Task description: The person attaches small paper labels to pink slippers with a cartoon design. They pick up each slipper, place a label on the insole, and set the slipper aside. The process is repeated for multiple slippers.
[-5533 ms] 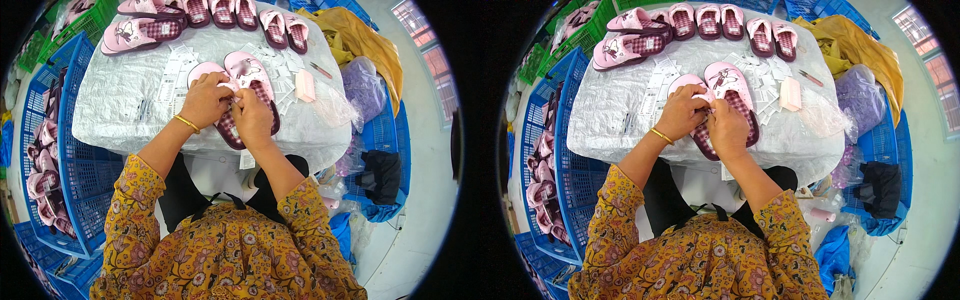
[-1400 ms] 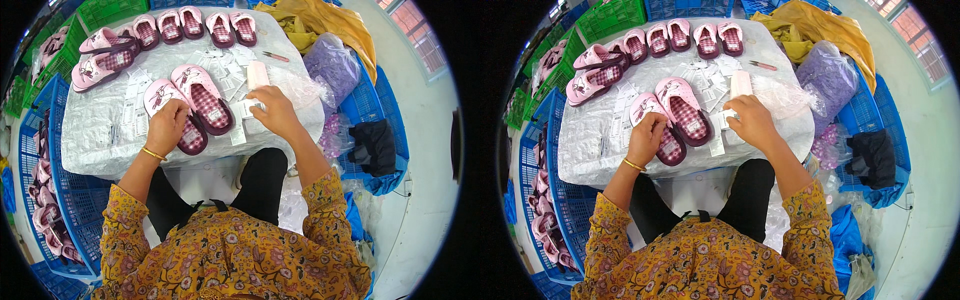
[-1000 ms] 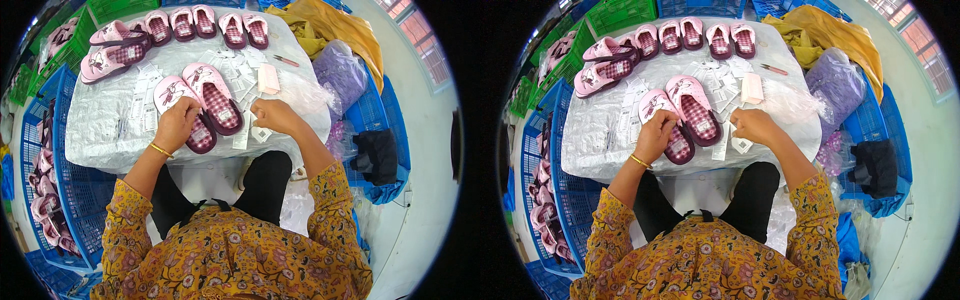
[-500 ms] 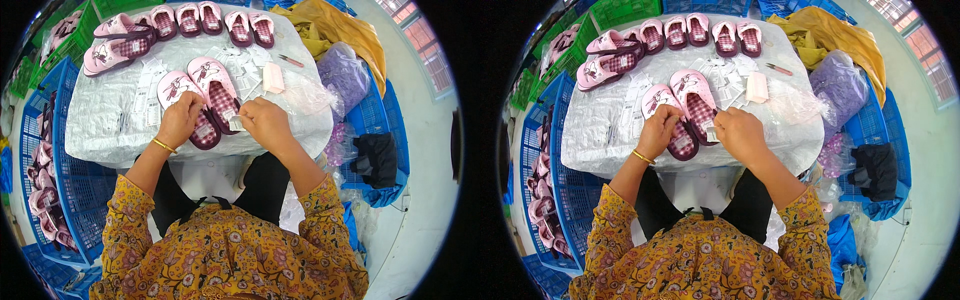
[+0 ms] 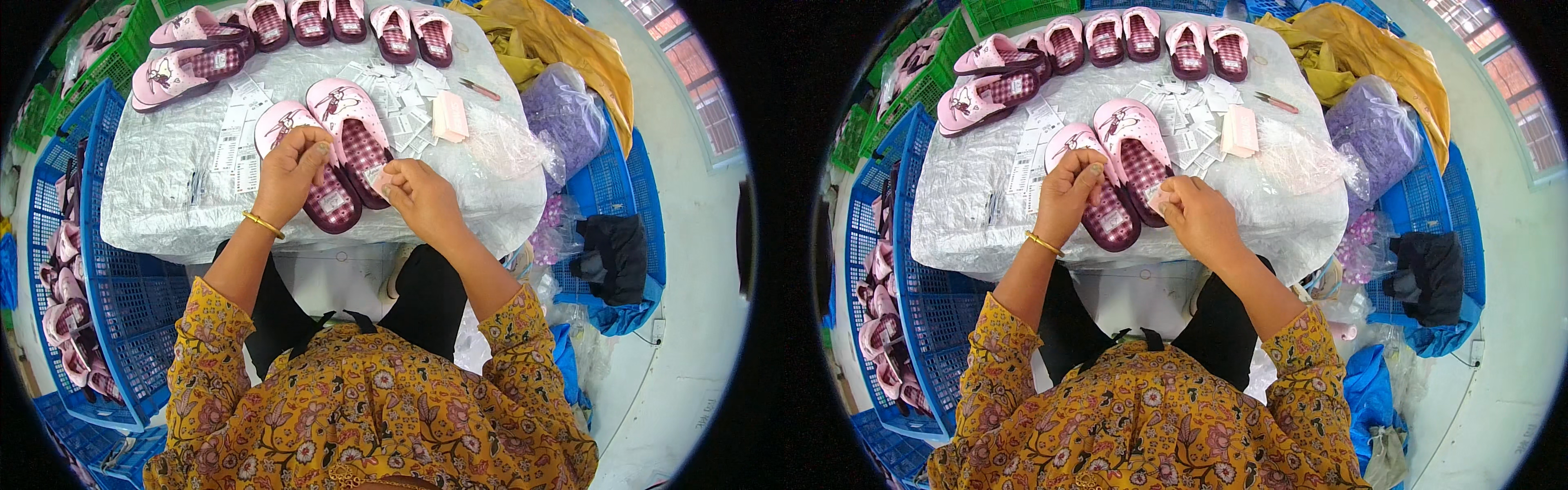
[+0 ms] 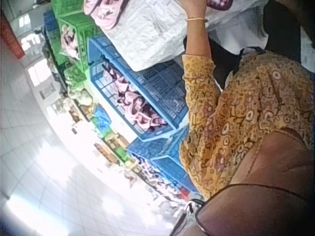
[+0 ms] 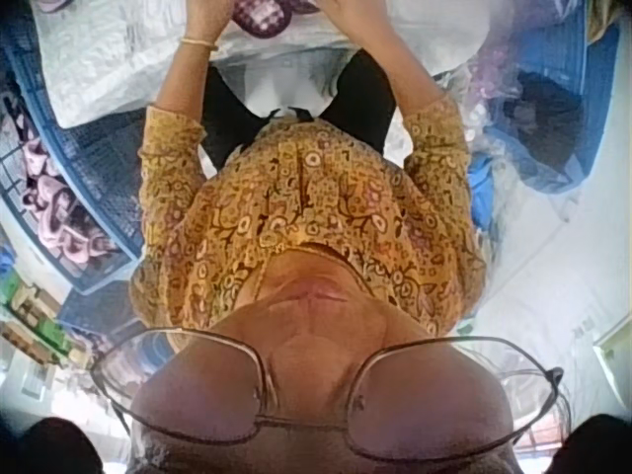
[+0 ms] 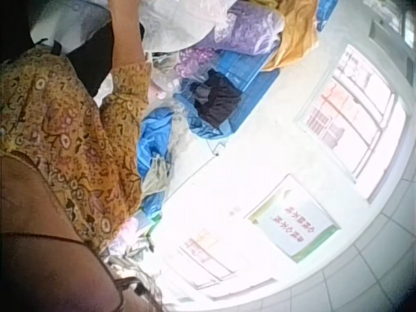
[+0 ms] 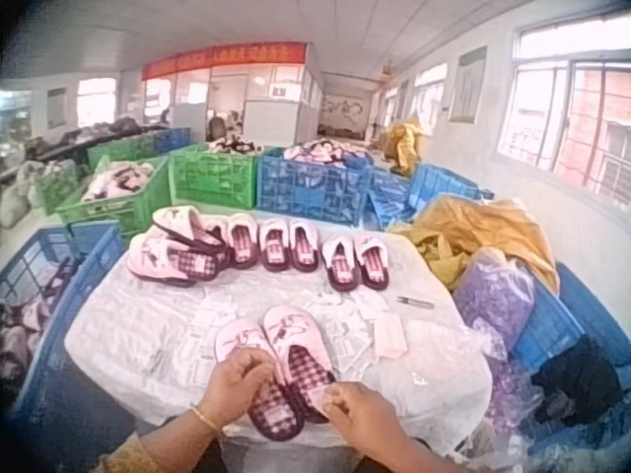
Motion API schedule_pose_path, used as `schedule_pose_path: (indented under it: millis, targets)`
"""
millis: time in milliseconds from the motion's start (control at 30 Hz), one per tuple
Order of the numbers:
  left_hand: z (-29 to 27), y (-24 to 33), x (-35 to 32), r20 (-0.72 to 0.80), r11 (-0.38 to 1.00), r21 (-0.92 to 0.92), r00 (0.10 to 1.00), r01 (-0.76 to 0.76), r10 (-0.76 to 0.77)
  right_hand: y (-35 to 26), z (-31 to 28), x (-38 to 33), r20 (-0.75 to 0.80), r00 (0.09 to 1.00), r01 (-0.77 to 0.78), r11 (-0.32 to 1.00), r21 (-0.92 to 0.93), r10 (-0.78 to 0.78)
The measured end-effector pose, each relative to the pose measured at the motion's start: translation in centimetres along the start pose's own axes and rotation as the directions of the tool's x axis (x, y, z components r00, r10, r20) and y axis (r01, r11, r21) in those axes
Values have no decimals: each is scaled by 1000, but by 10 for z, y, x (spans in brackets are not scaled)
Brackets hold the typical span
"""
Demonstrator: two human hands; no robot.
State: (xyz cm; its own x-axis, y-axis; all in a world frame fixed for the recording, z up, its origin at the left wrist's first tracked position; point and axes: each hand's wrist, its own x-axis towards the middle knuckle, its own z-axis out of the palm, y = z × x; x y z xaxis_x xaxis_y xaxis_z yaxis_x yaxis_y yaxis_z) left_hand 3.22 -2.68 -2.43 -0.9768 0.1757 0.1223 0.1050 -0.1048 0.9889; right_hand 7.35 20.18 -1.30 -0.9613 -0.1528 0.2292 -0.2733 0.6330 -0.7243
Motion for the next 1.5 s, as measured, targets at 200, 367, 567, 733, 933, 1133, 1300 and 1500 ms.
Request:
schedule_pose_path:
  millis: [200, 367, 567, 733, 933, 1133, 1300, 1500]
  targets:
    - [12, 3, -6, 126, 953, 302, 991, -7, -33, -4, -2, 6, 4, 989, 144, 972, -187, -146]
    - [14, 4, -5, 164, 903, 425, 986, -58, -14, -8, -3, 15, 92, 987, 156, 935, -318, -133]
    - [13, -1, -4, 173, 883, 458, 985, -100, 22, -6, 11, 19, 61, 967, 247, 863, -440, -246]
    - [14, 1, -4, 192, 856, 486, 977, -177, 93, -3, 18, 19, 90, 949, 300, 781, -547, -302]
    - [12, -1, -3, 189, 833, 521, 977, -185, 99, 9, 7, 30, 83, 937, 338, 826, -452, -338]
    - [13, -2, -1, 175, 848, 507, 982, -153, 73, 20, 9, 36, -29, 931, 346, 906, -245, -364]
    - [14, -3, 1, 169, 878, 469, 985, -101, 23, 22, 12, 33, -100, 888, 414, 875, -252, -449]
    - [18, -1, 3, 139, 915, 402, 990, -35, -23, 5, 10, 28, -168, 933, 316, 948, -45, -319]
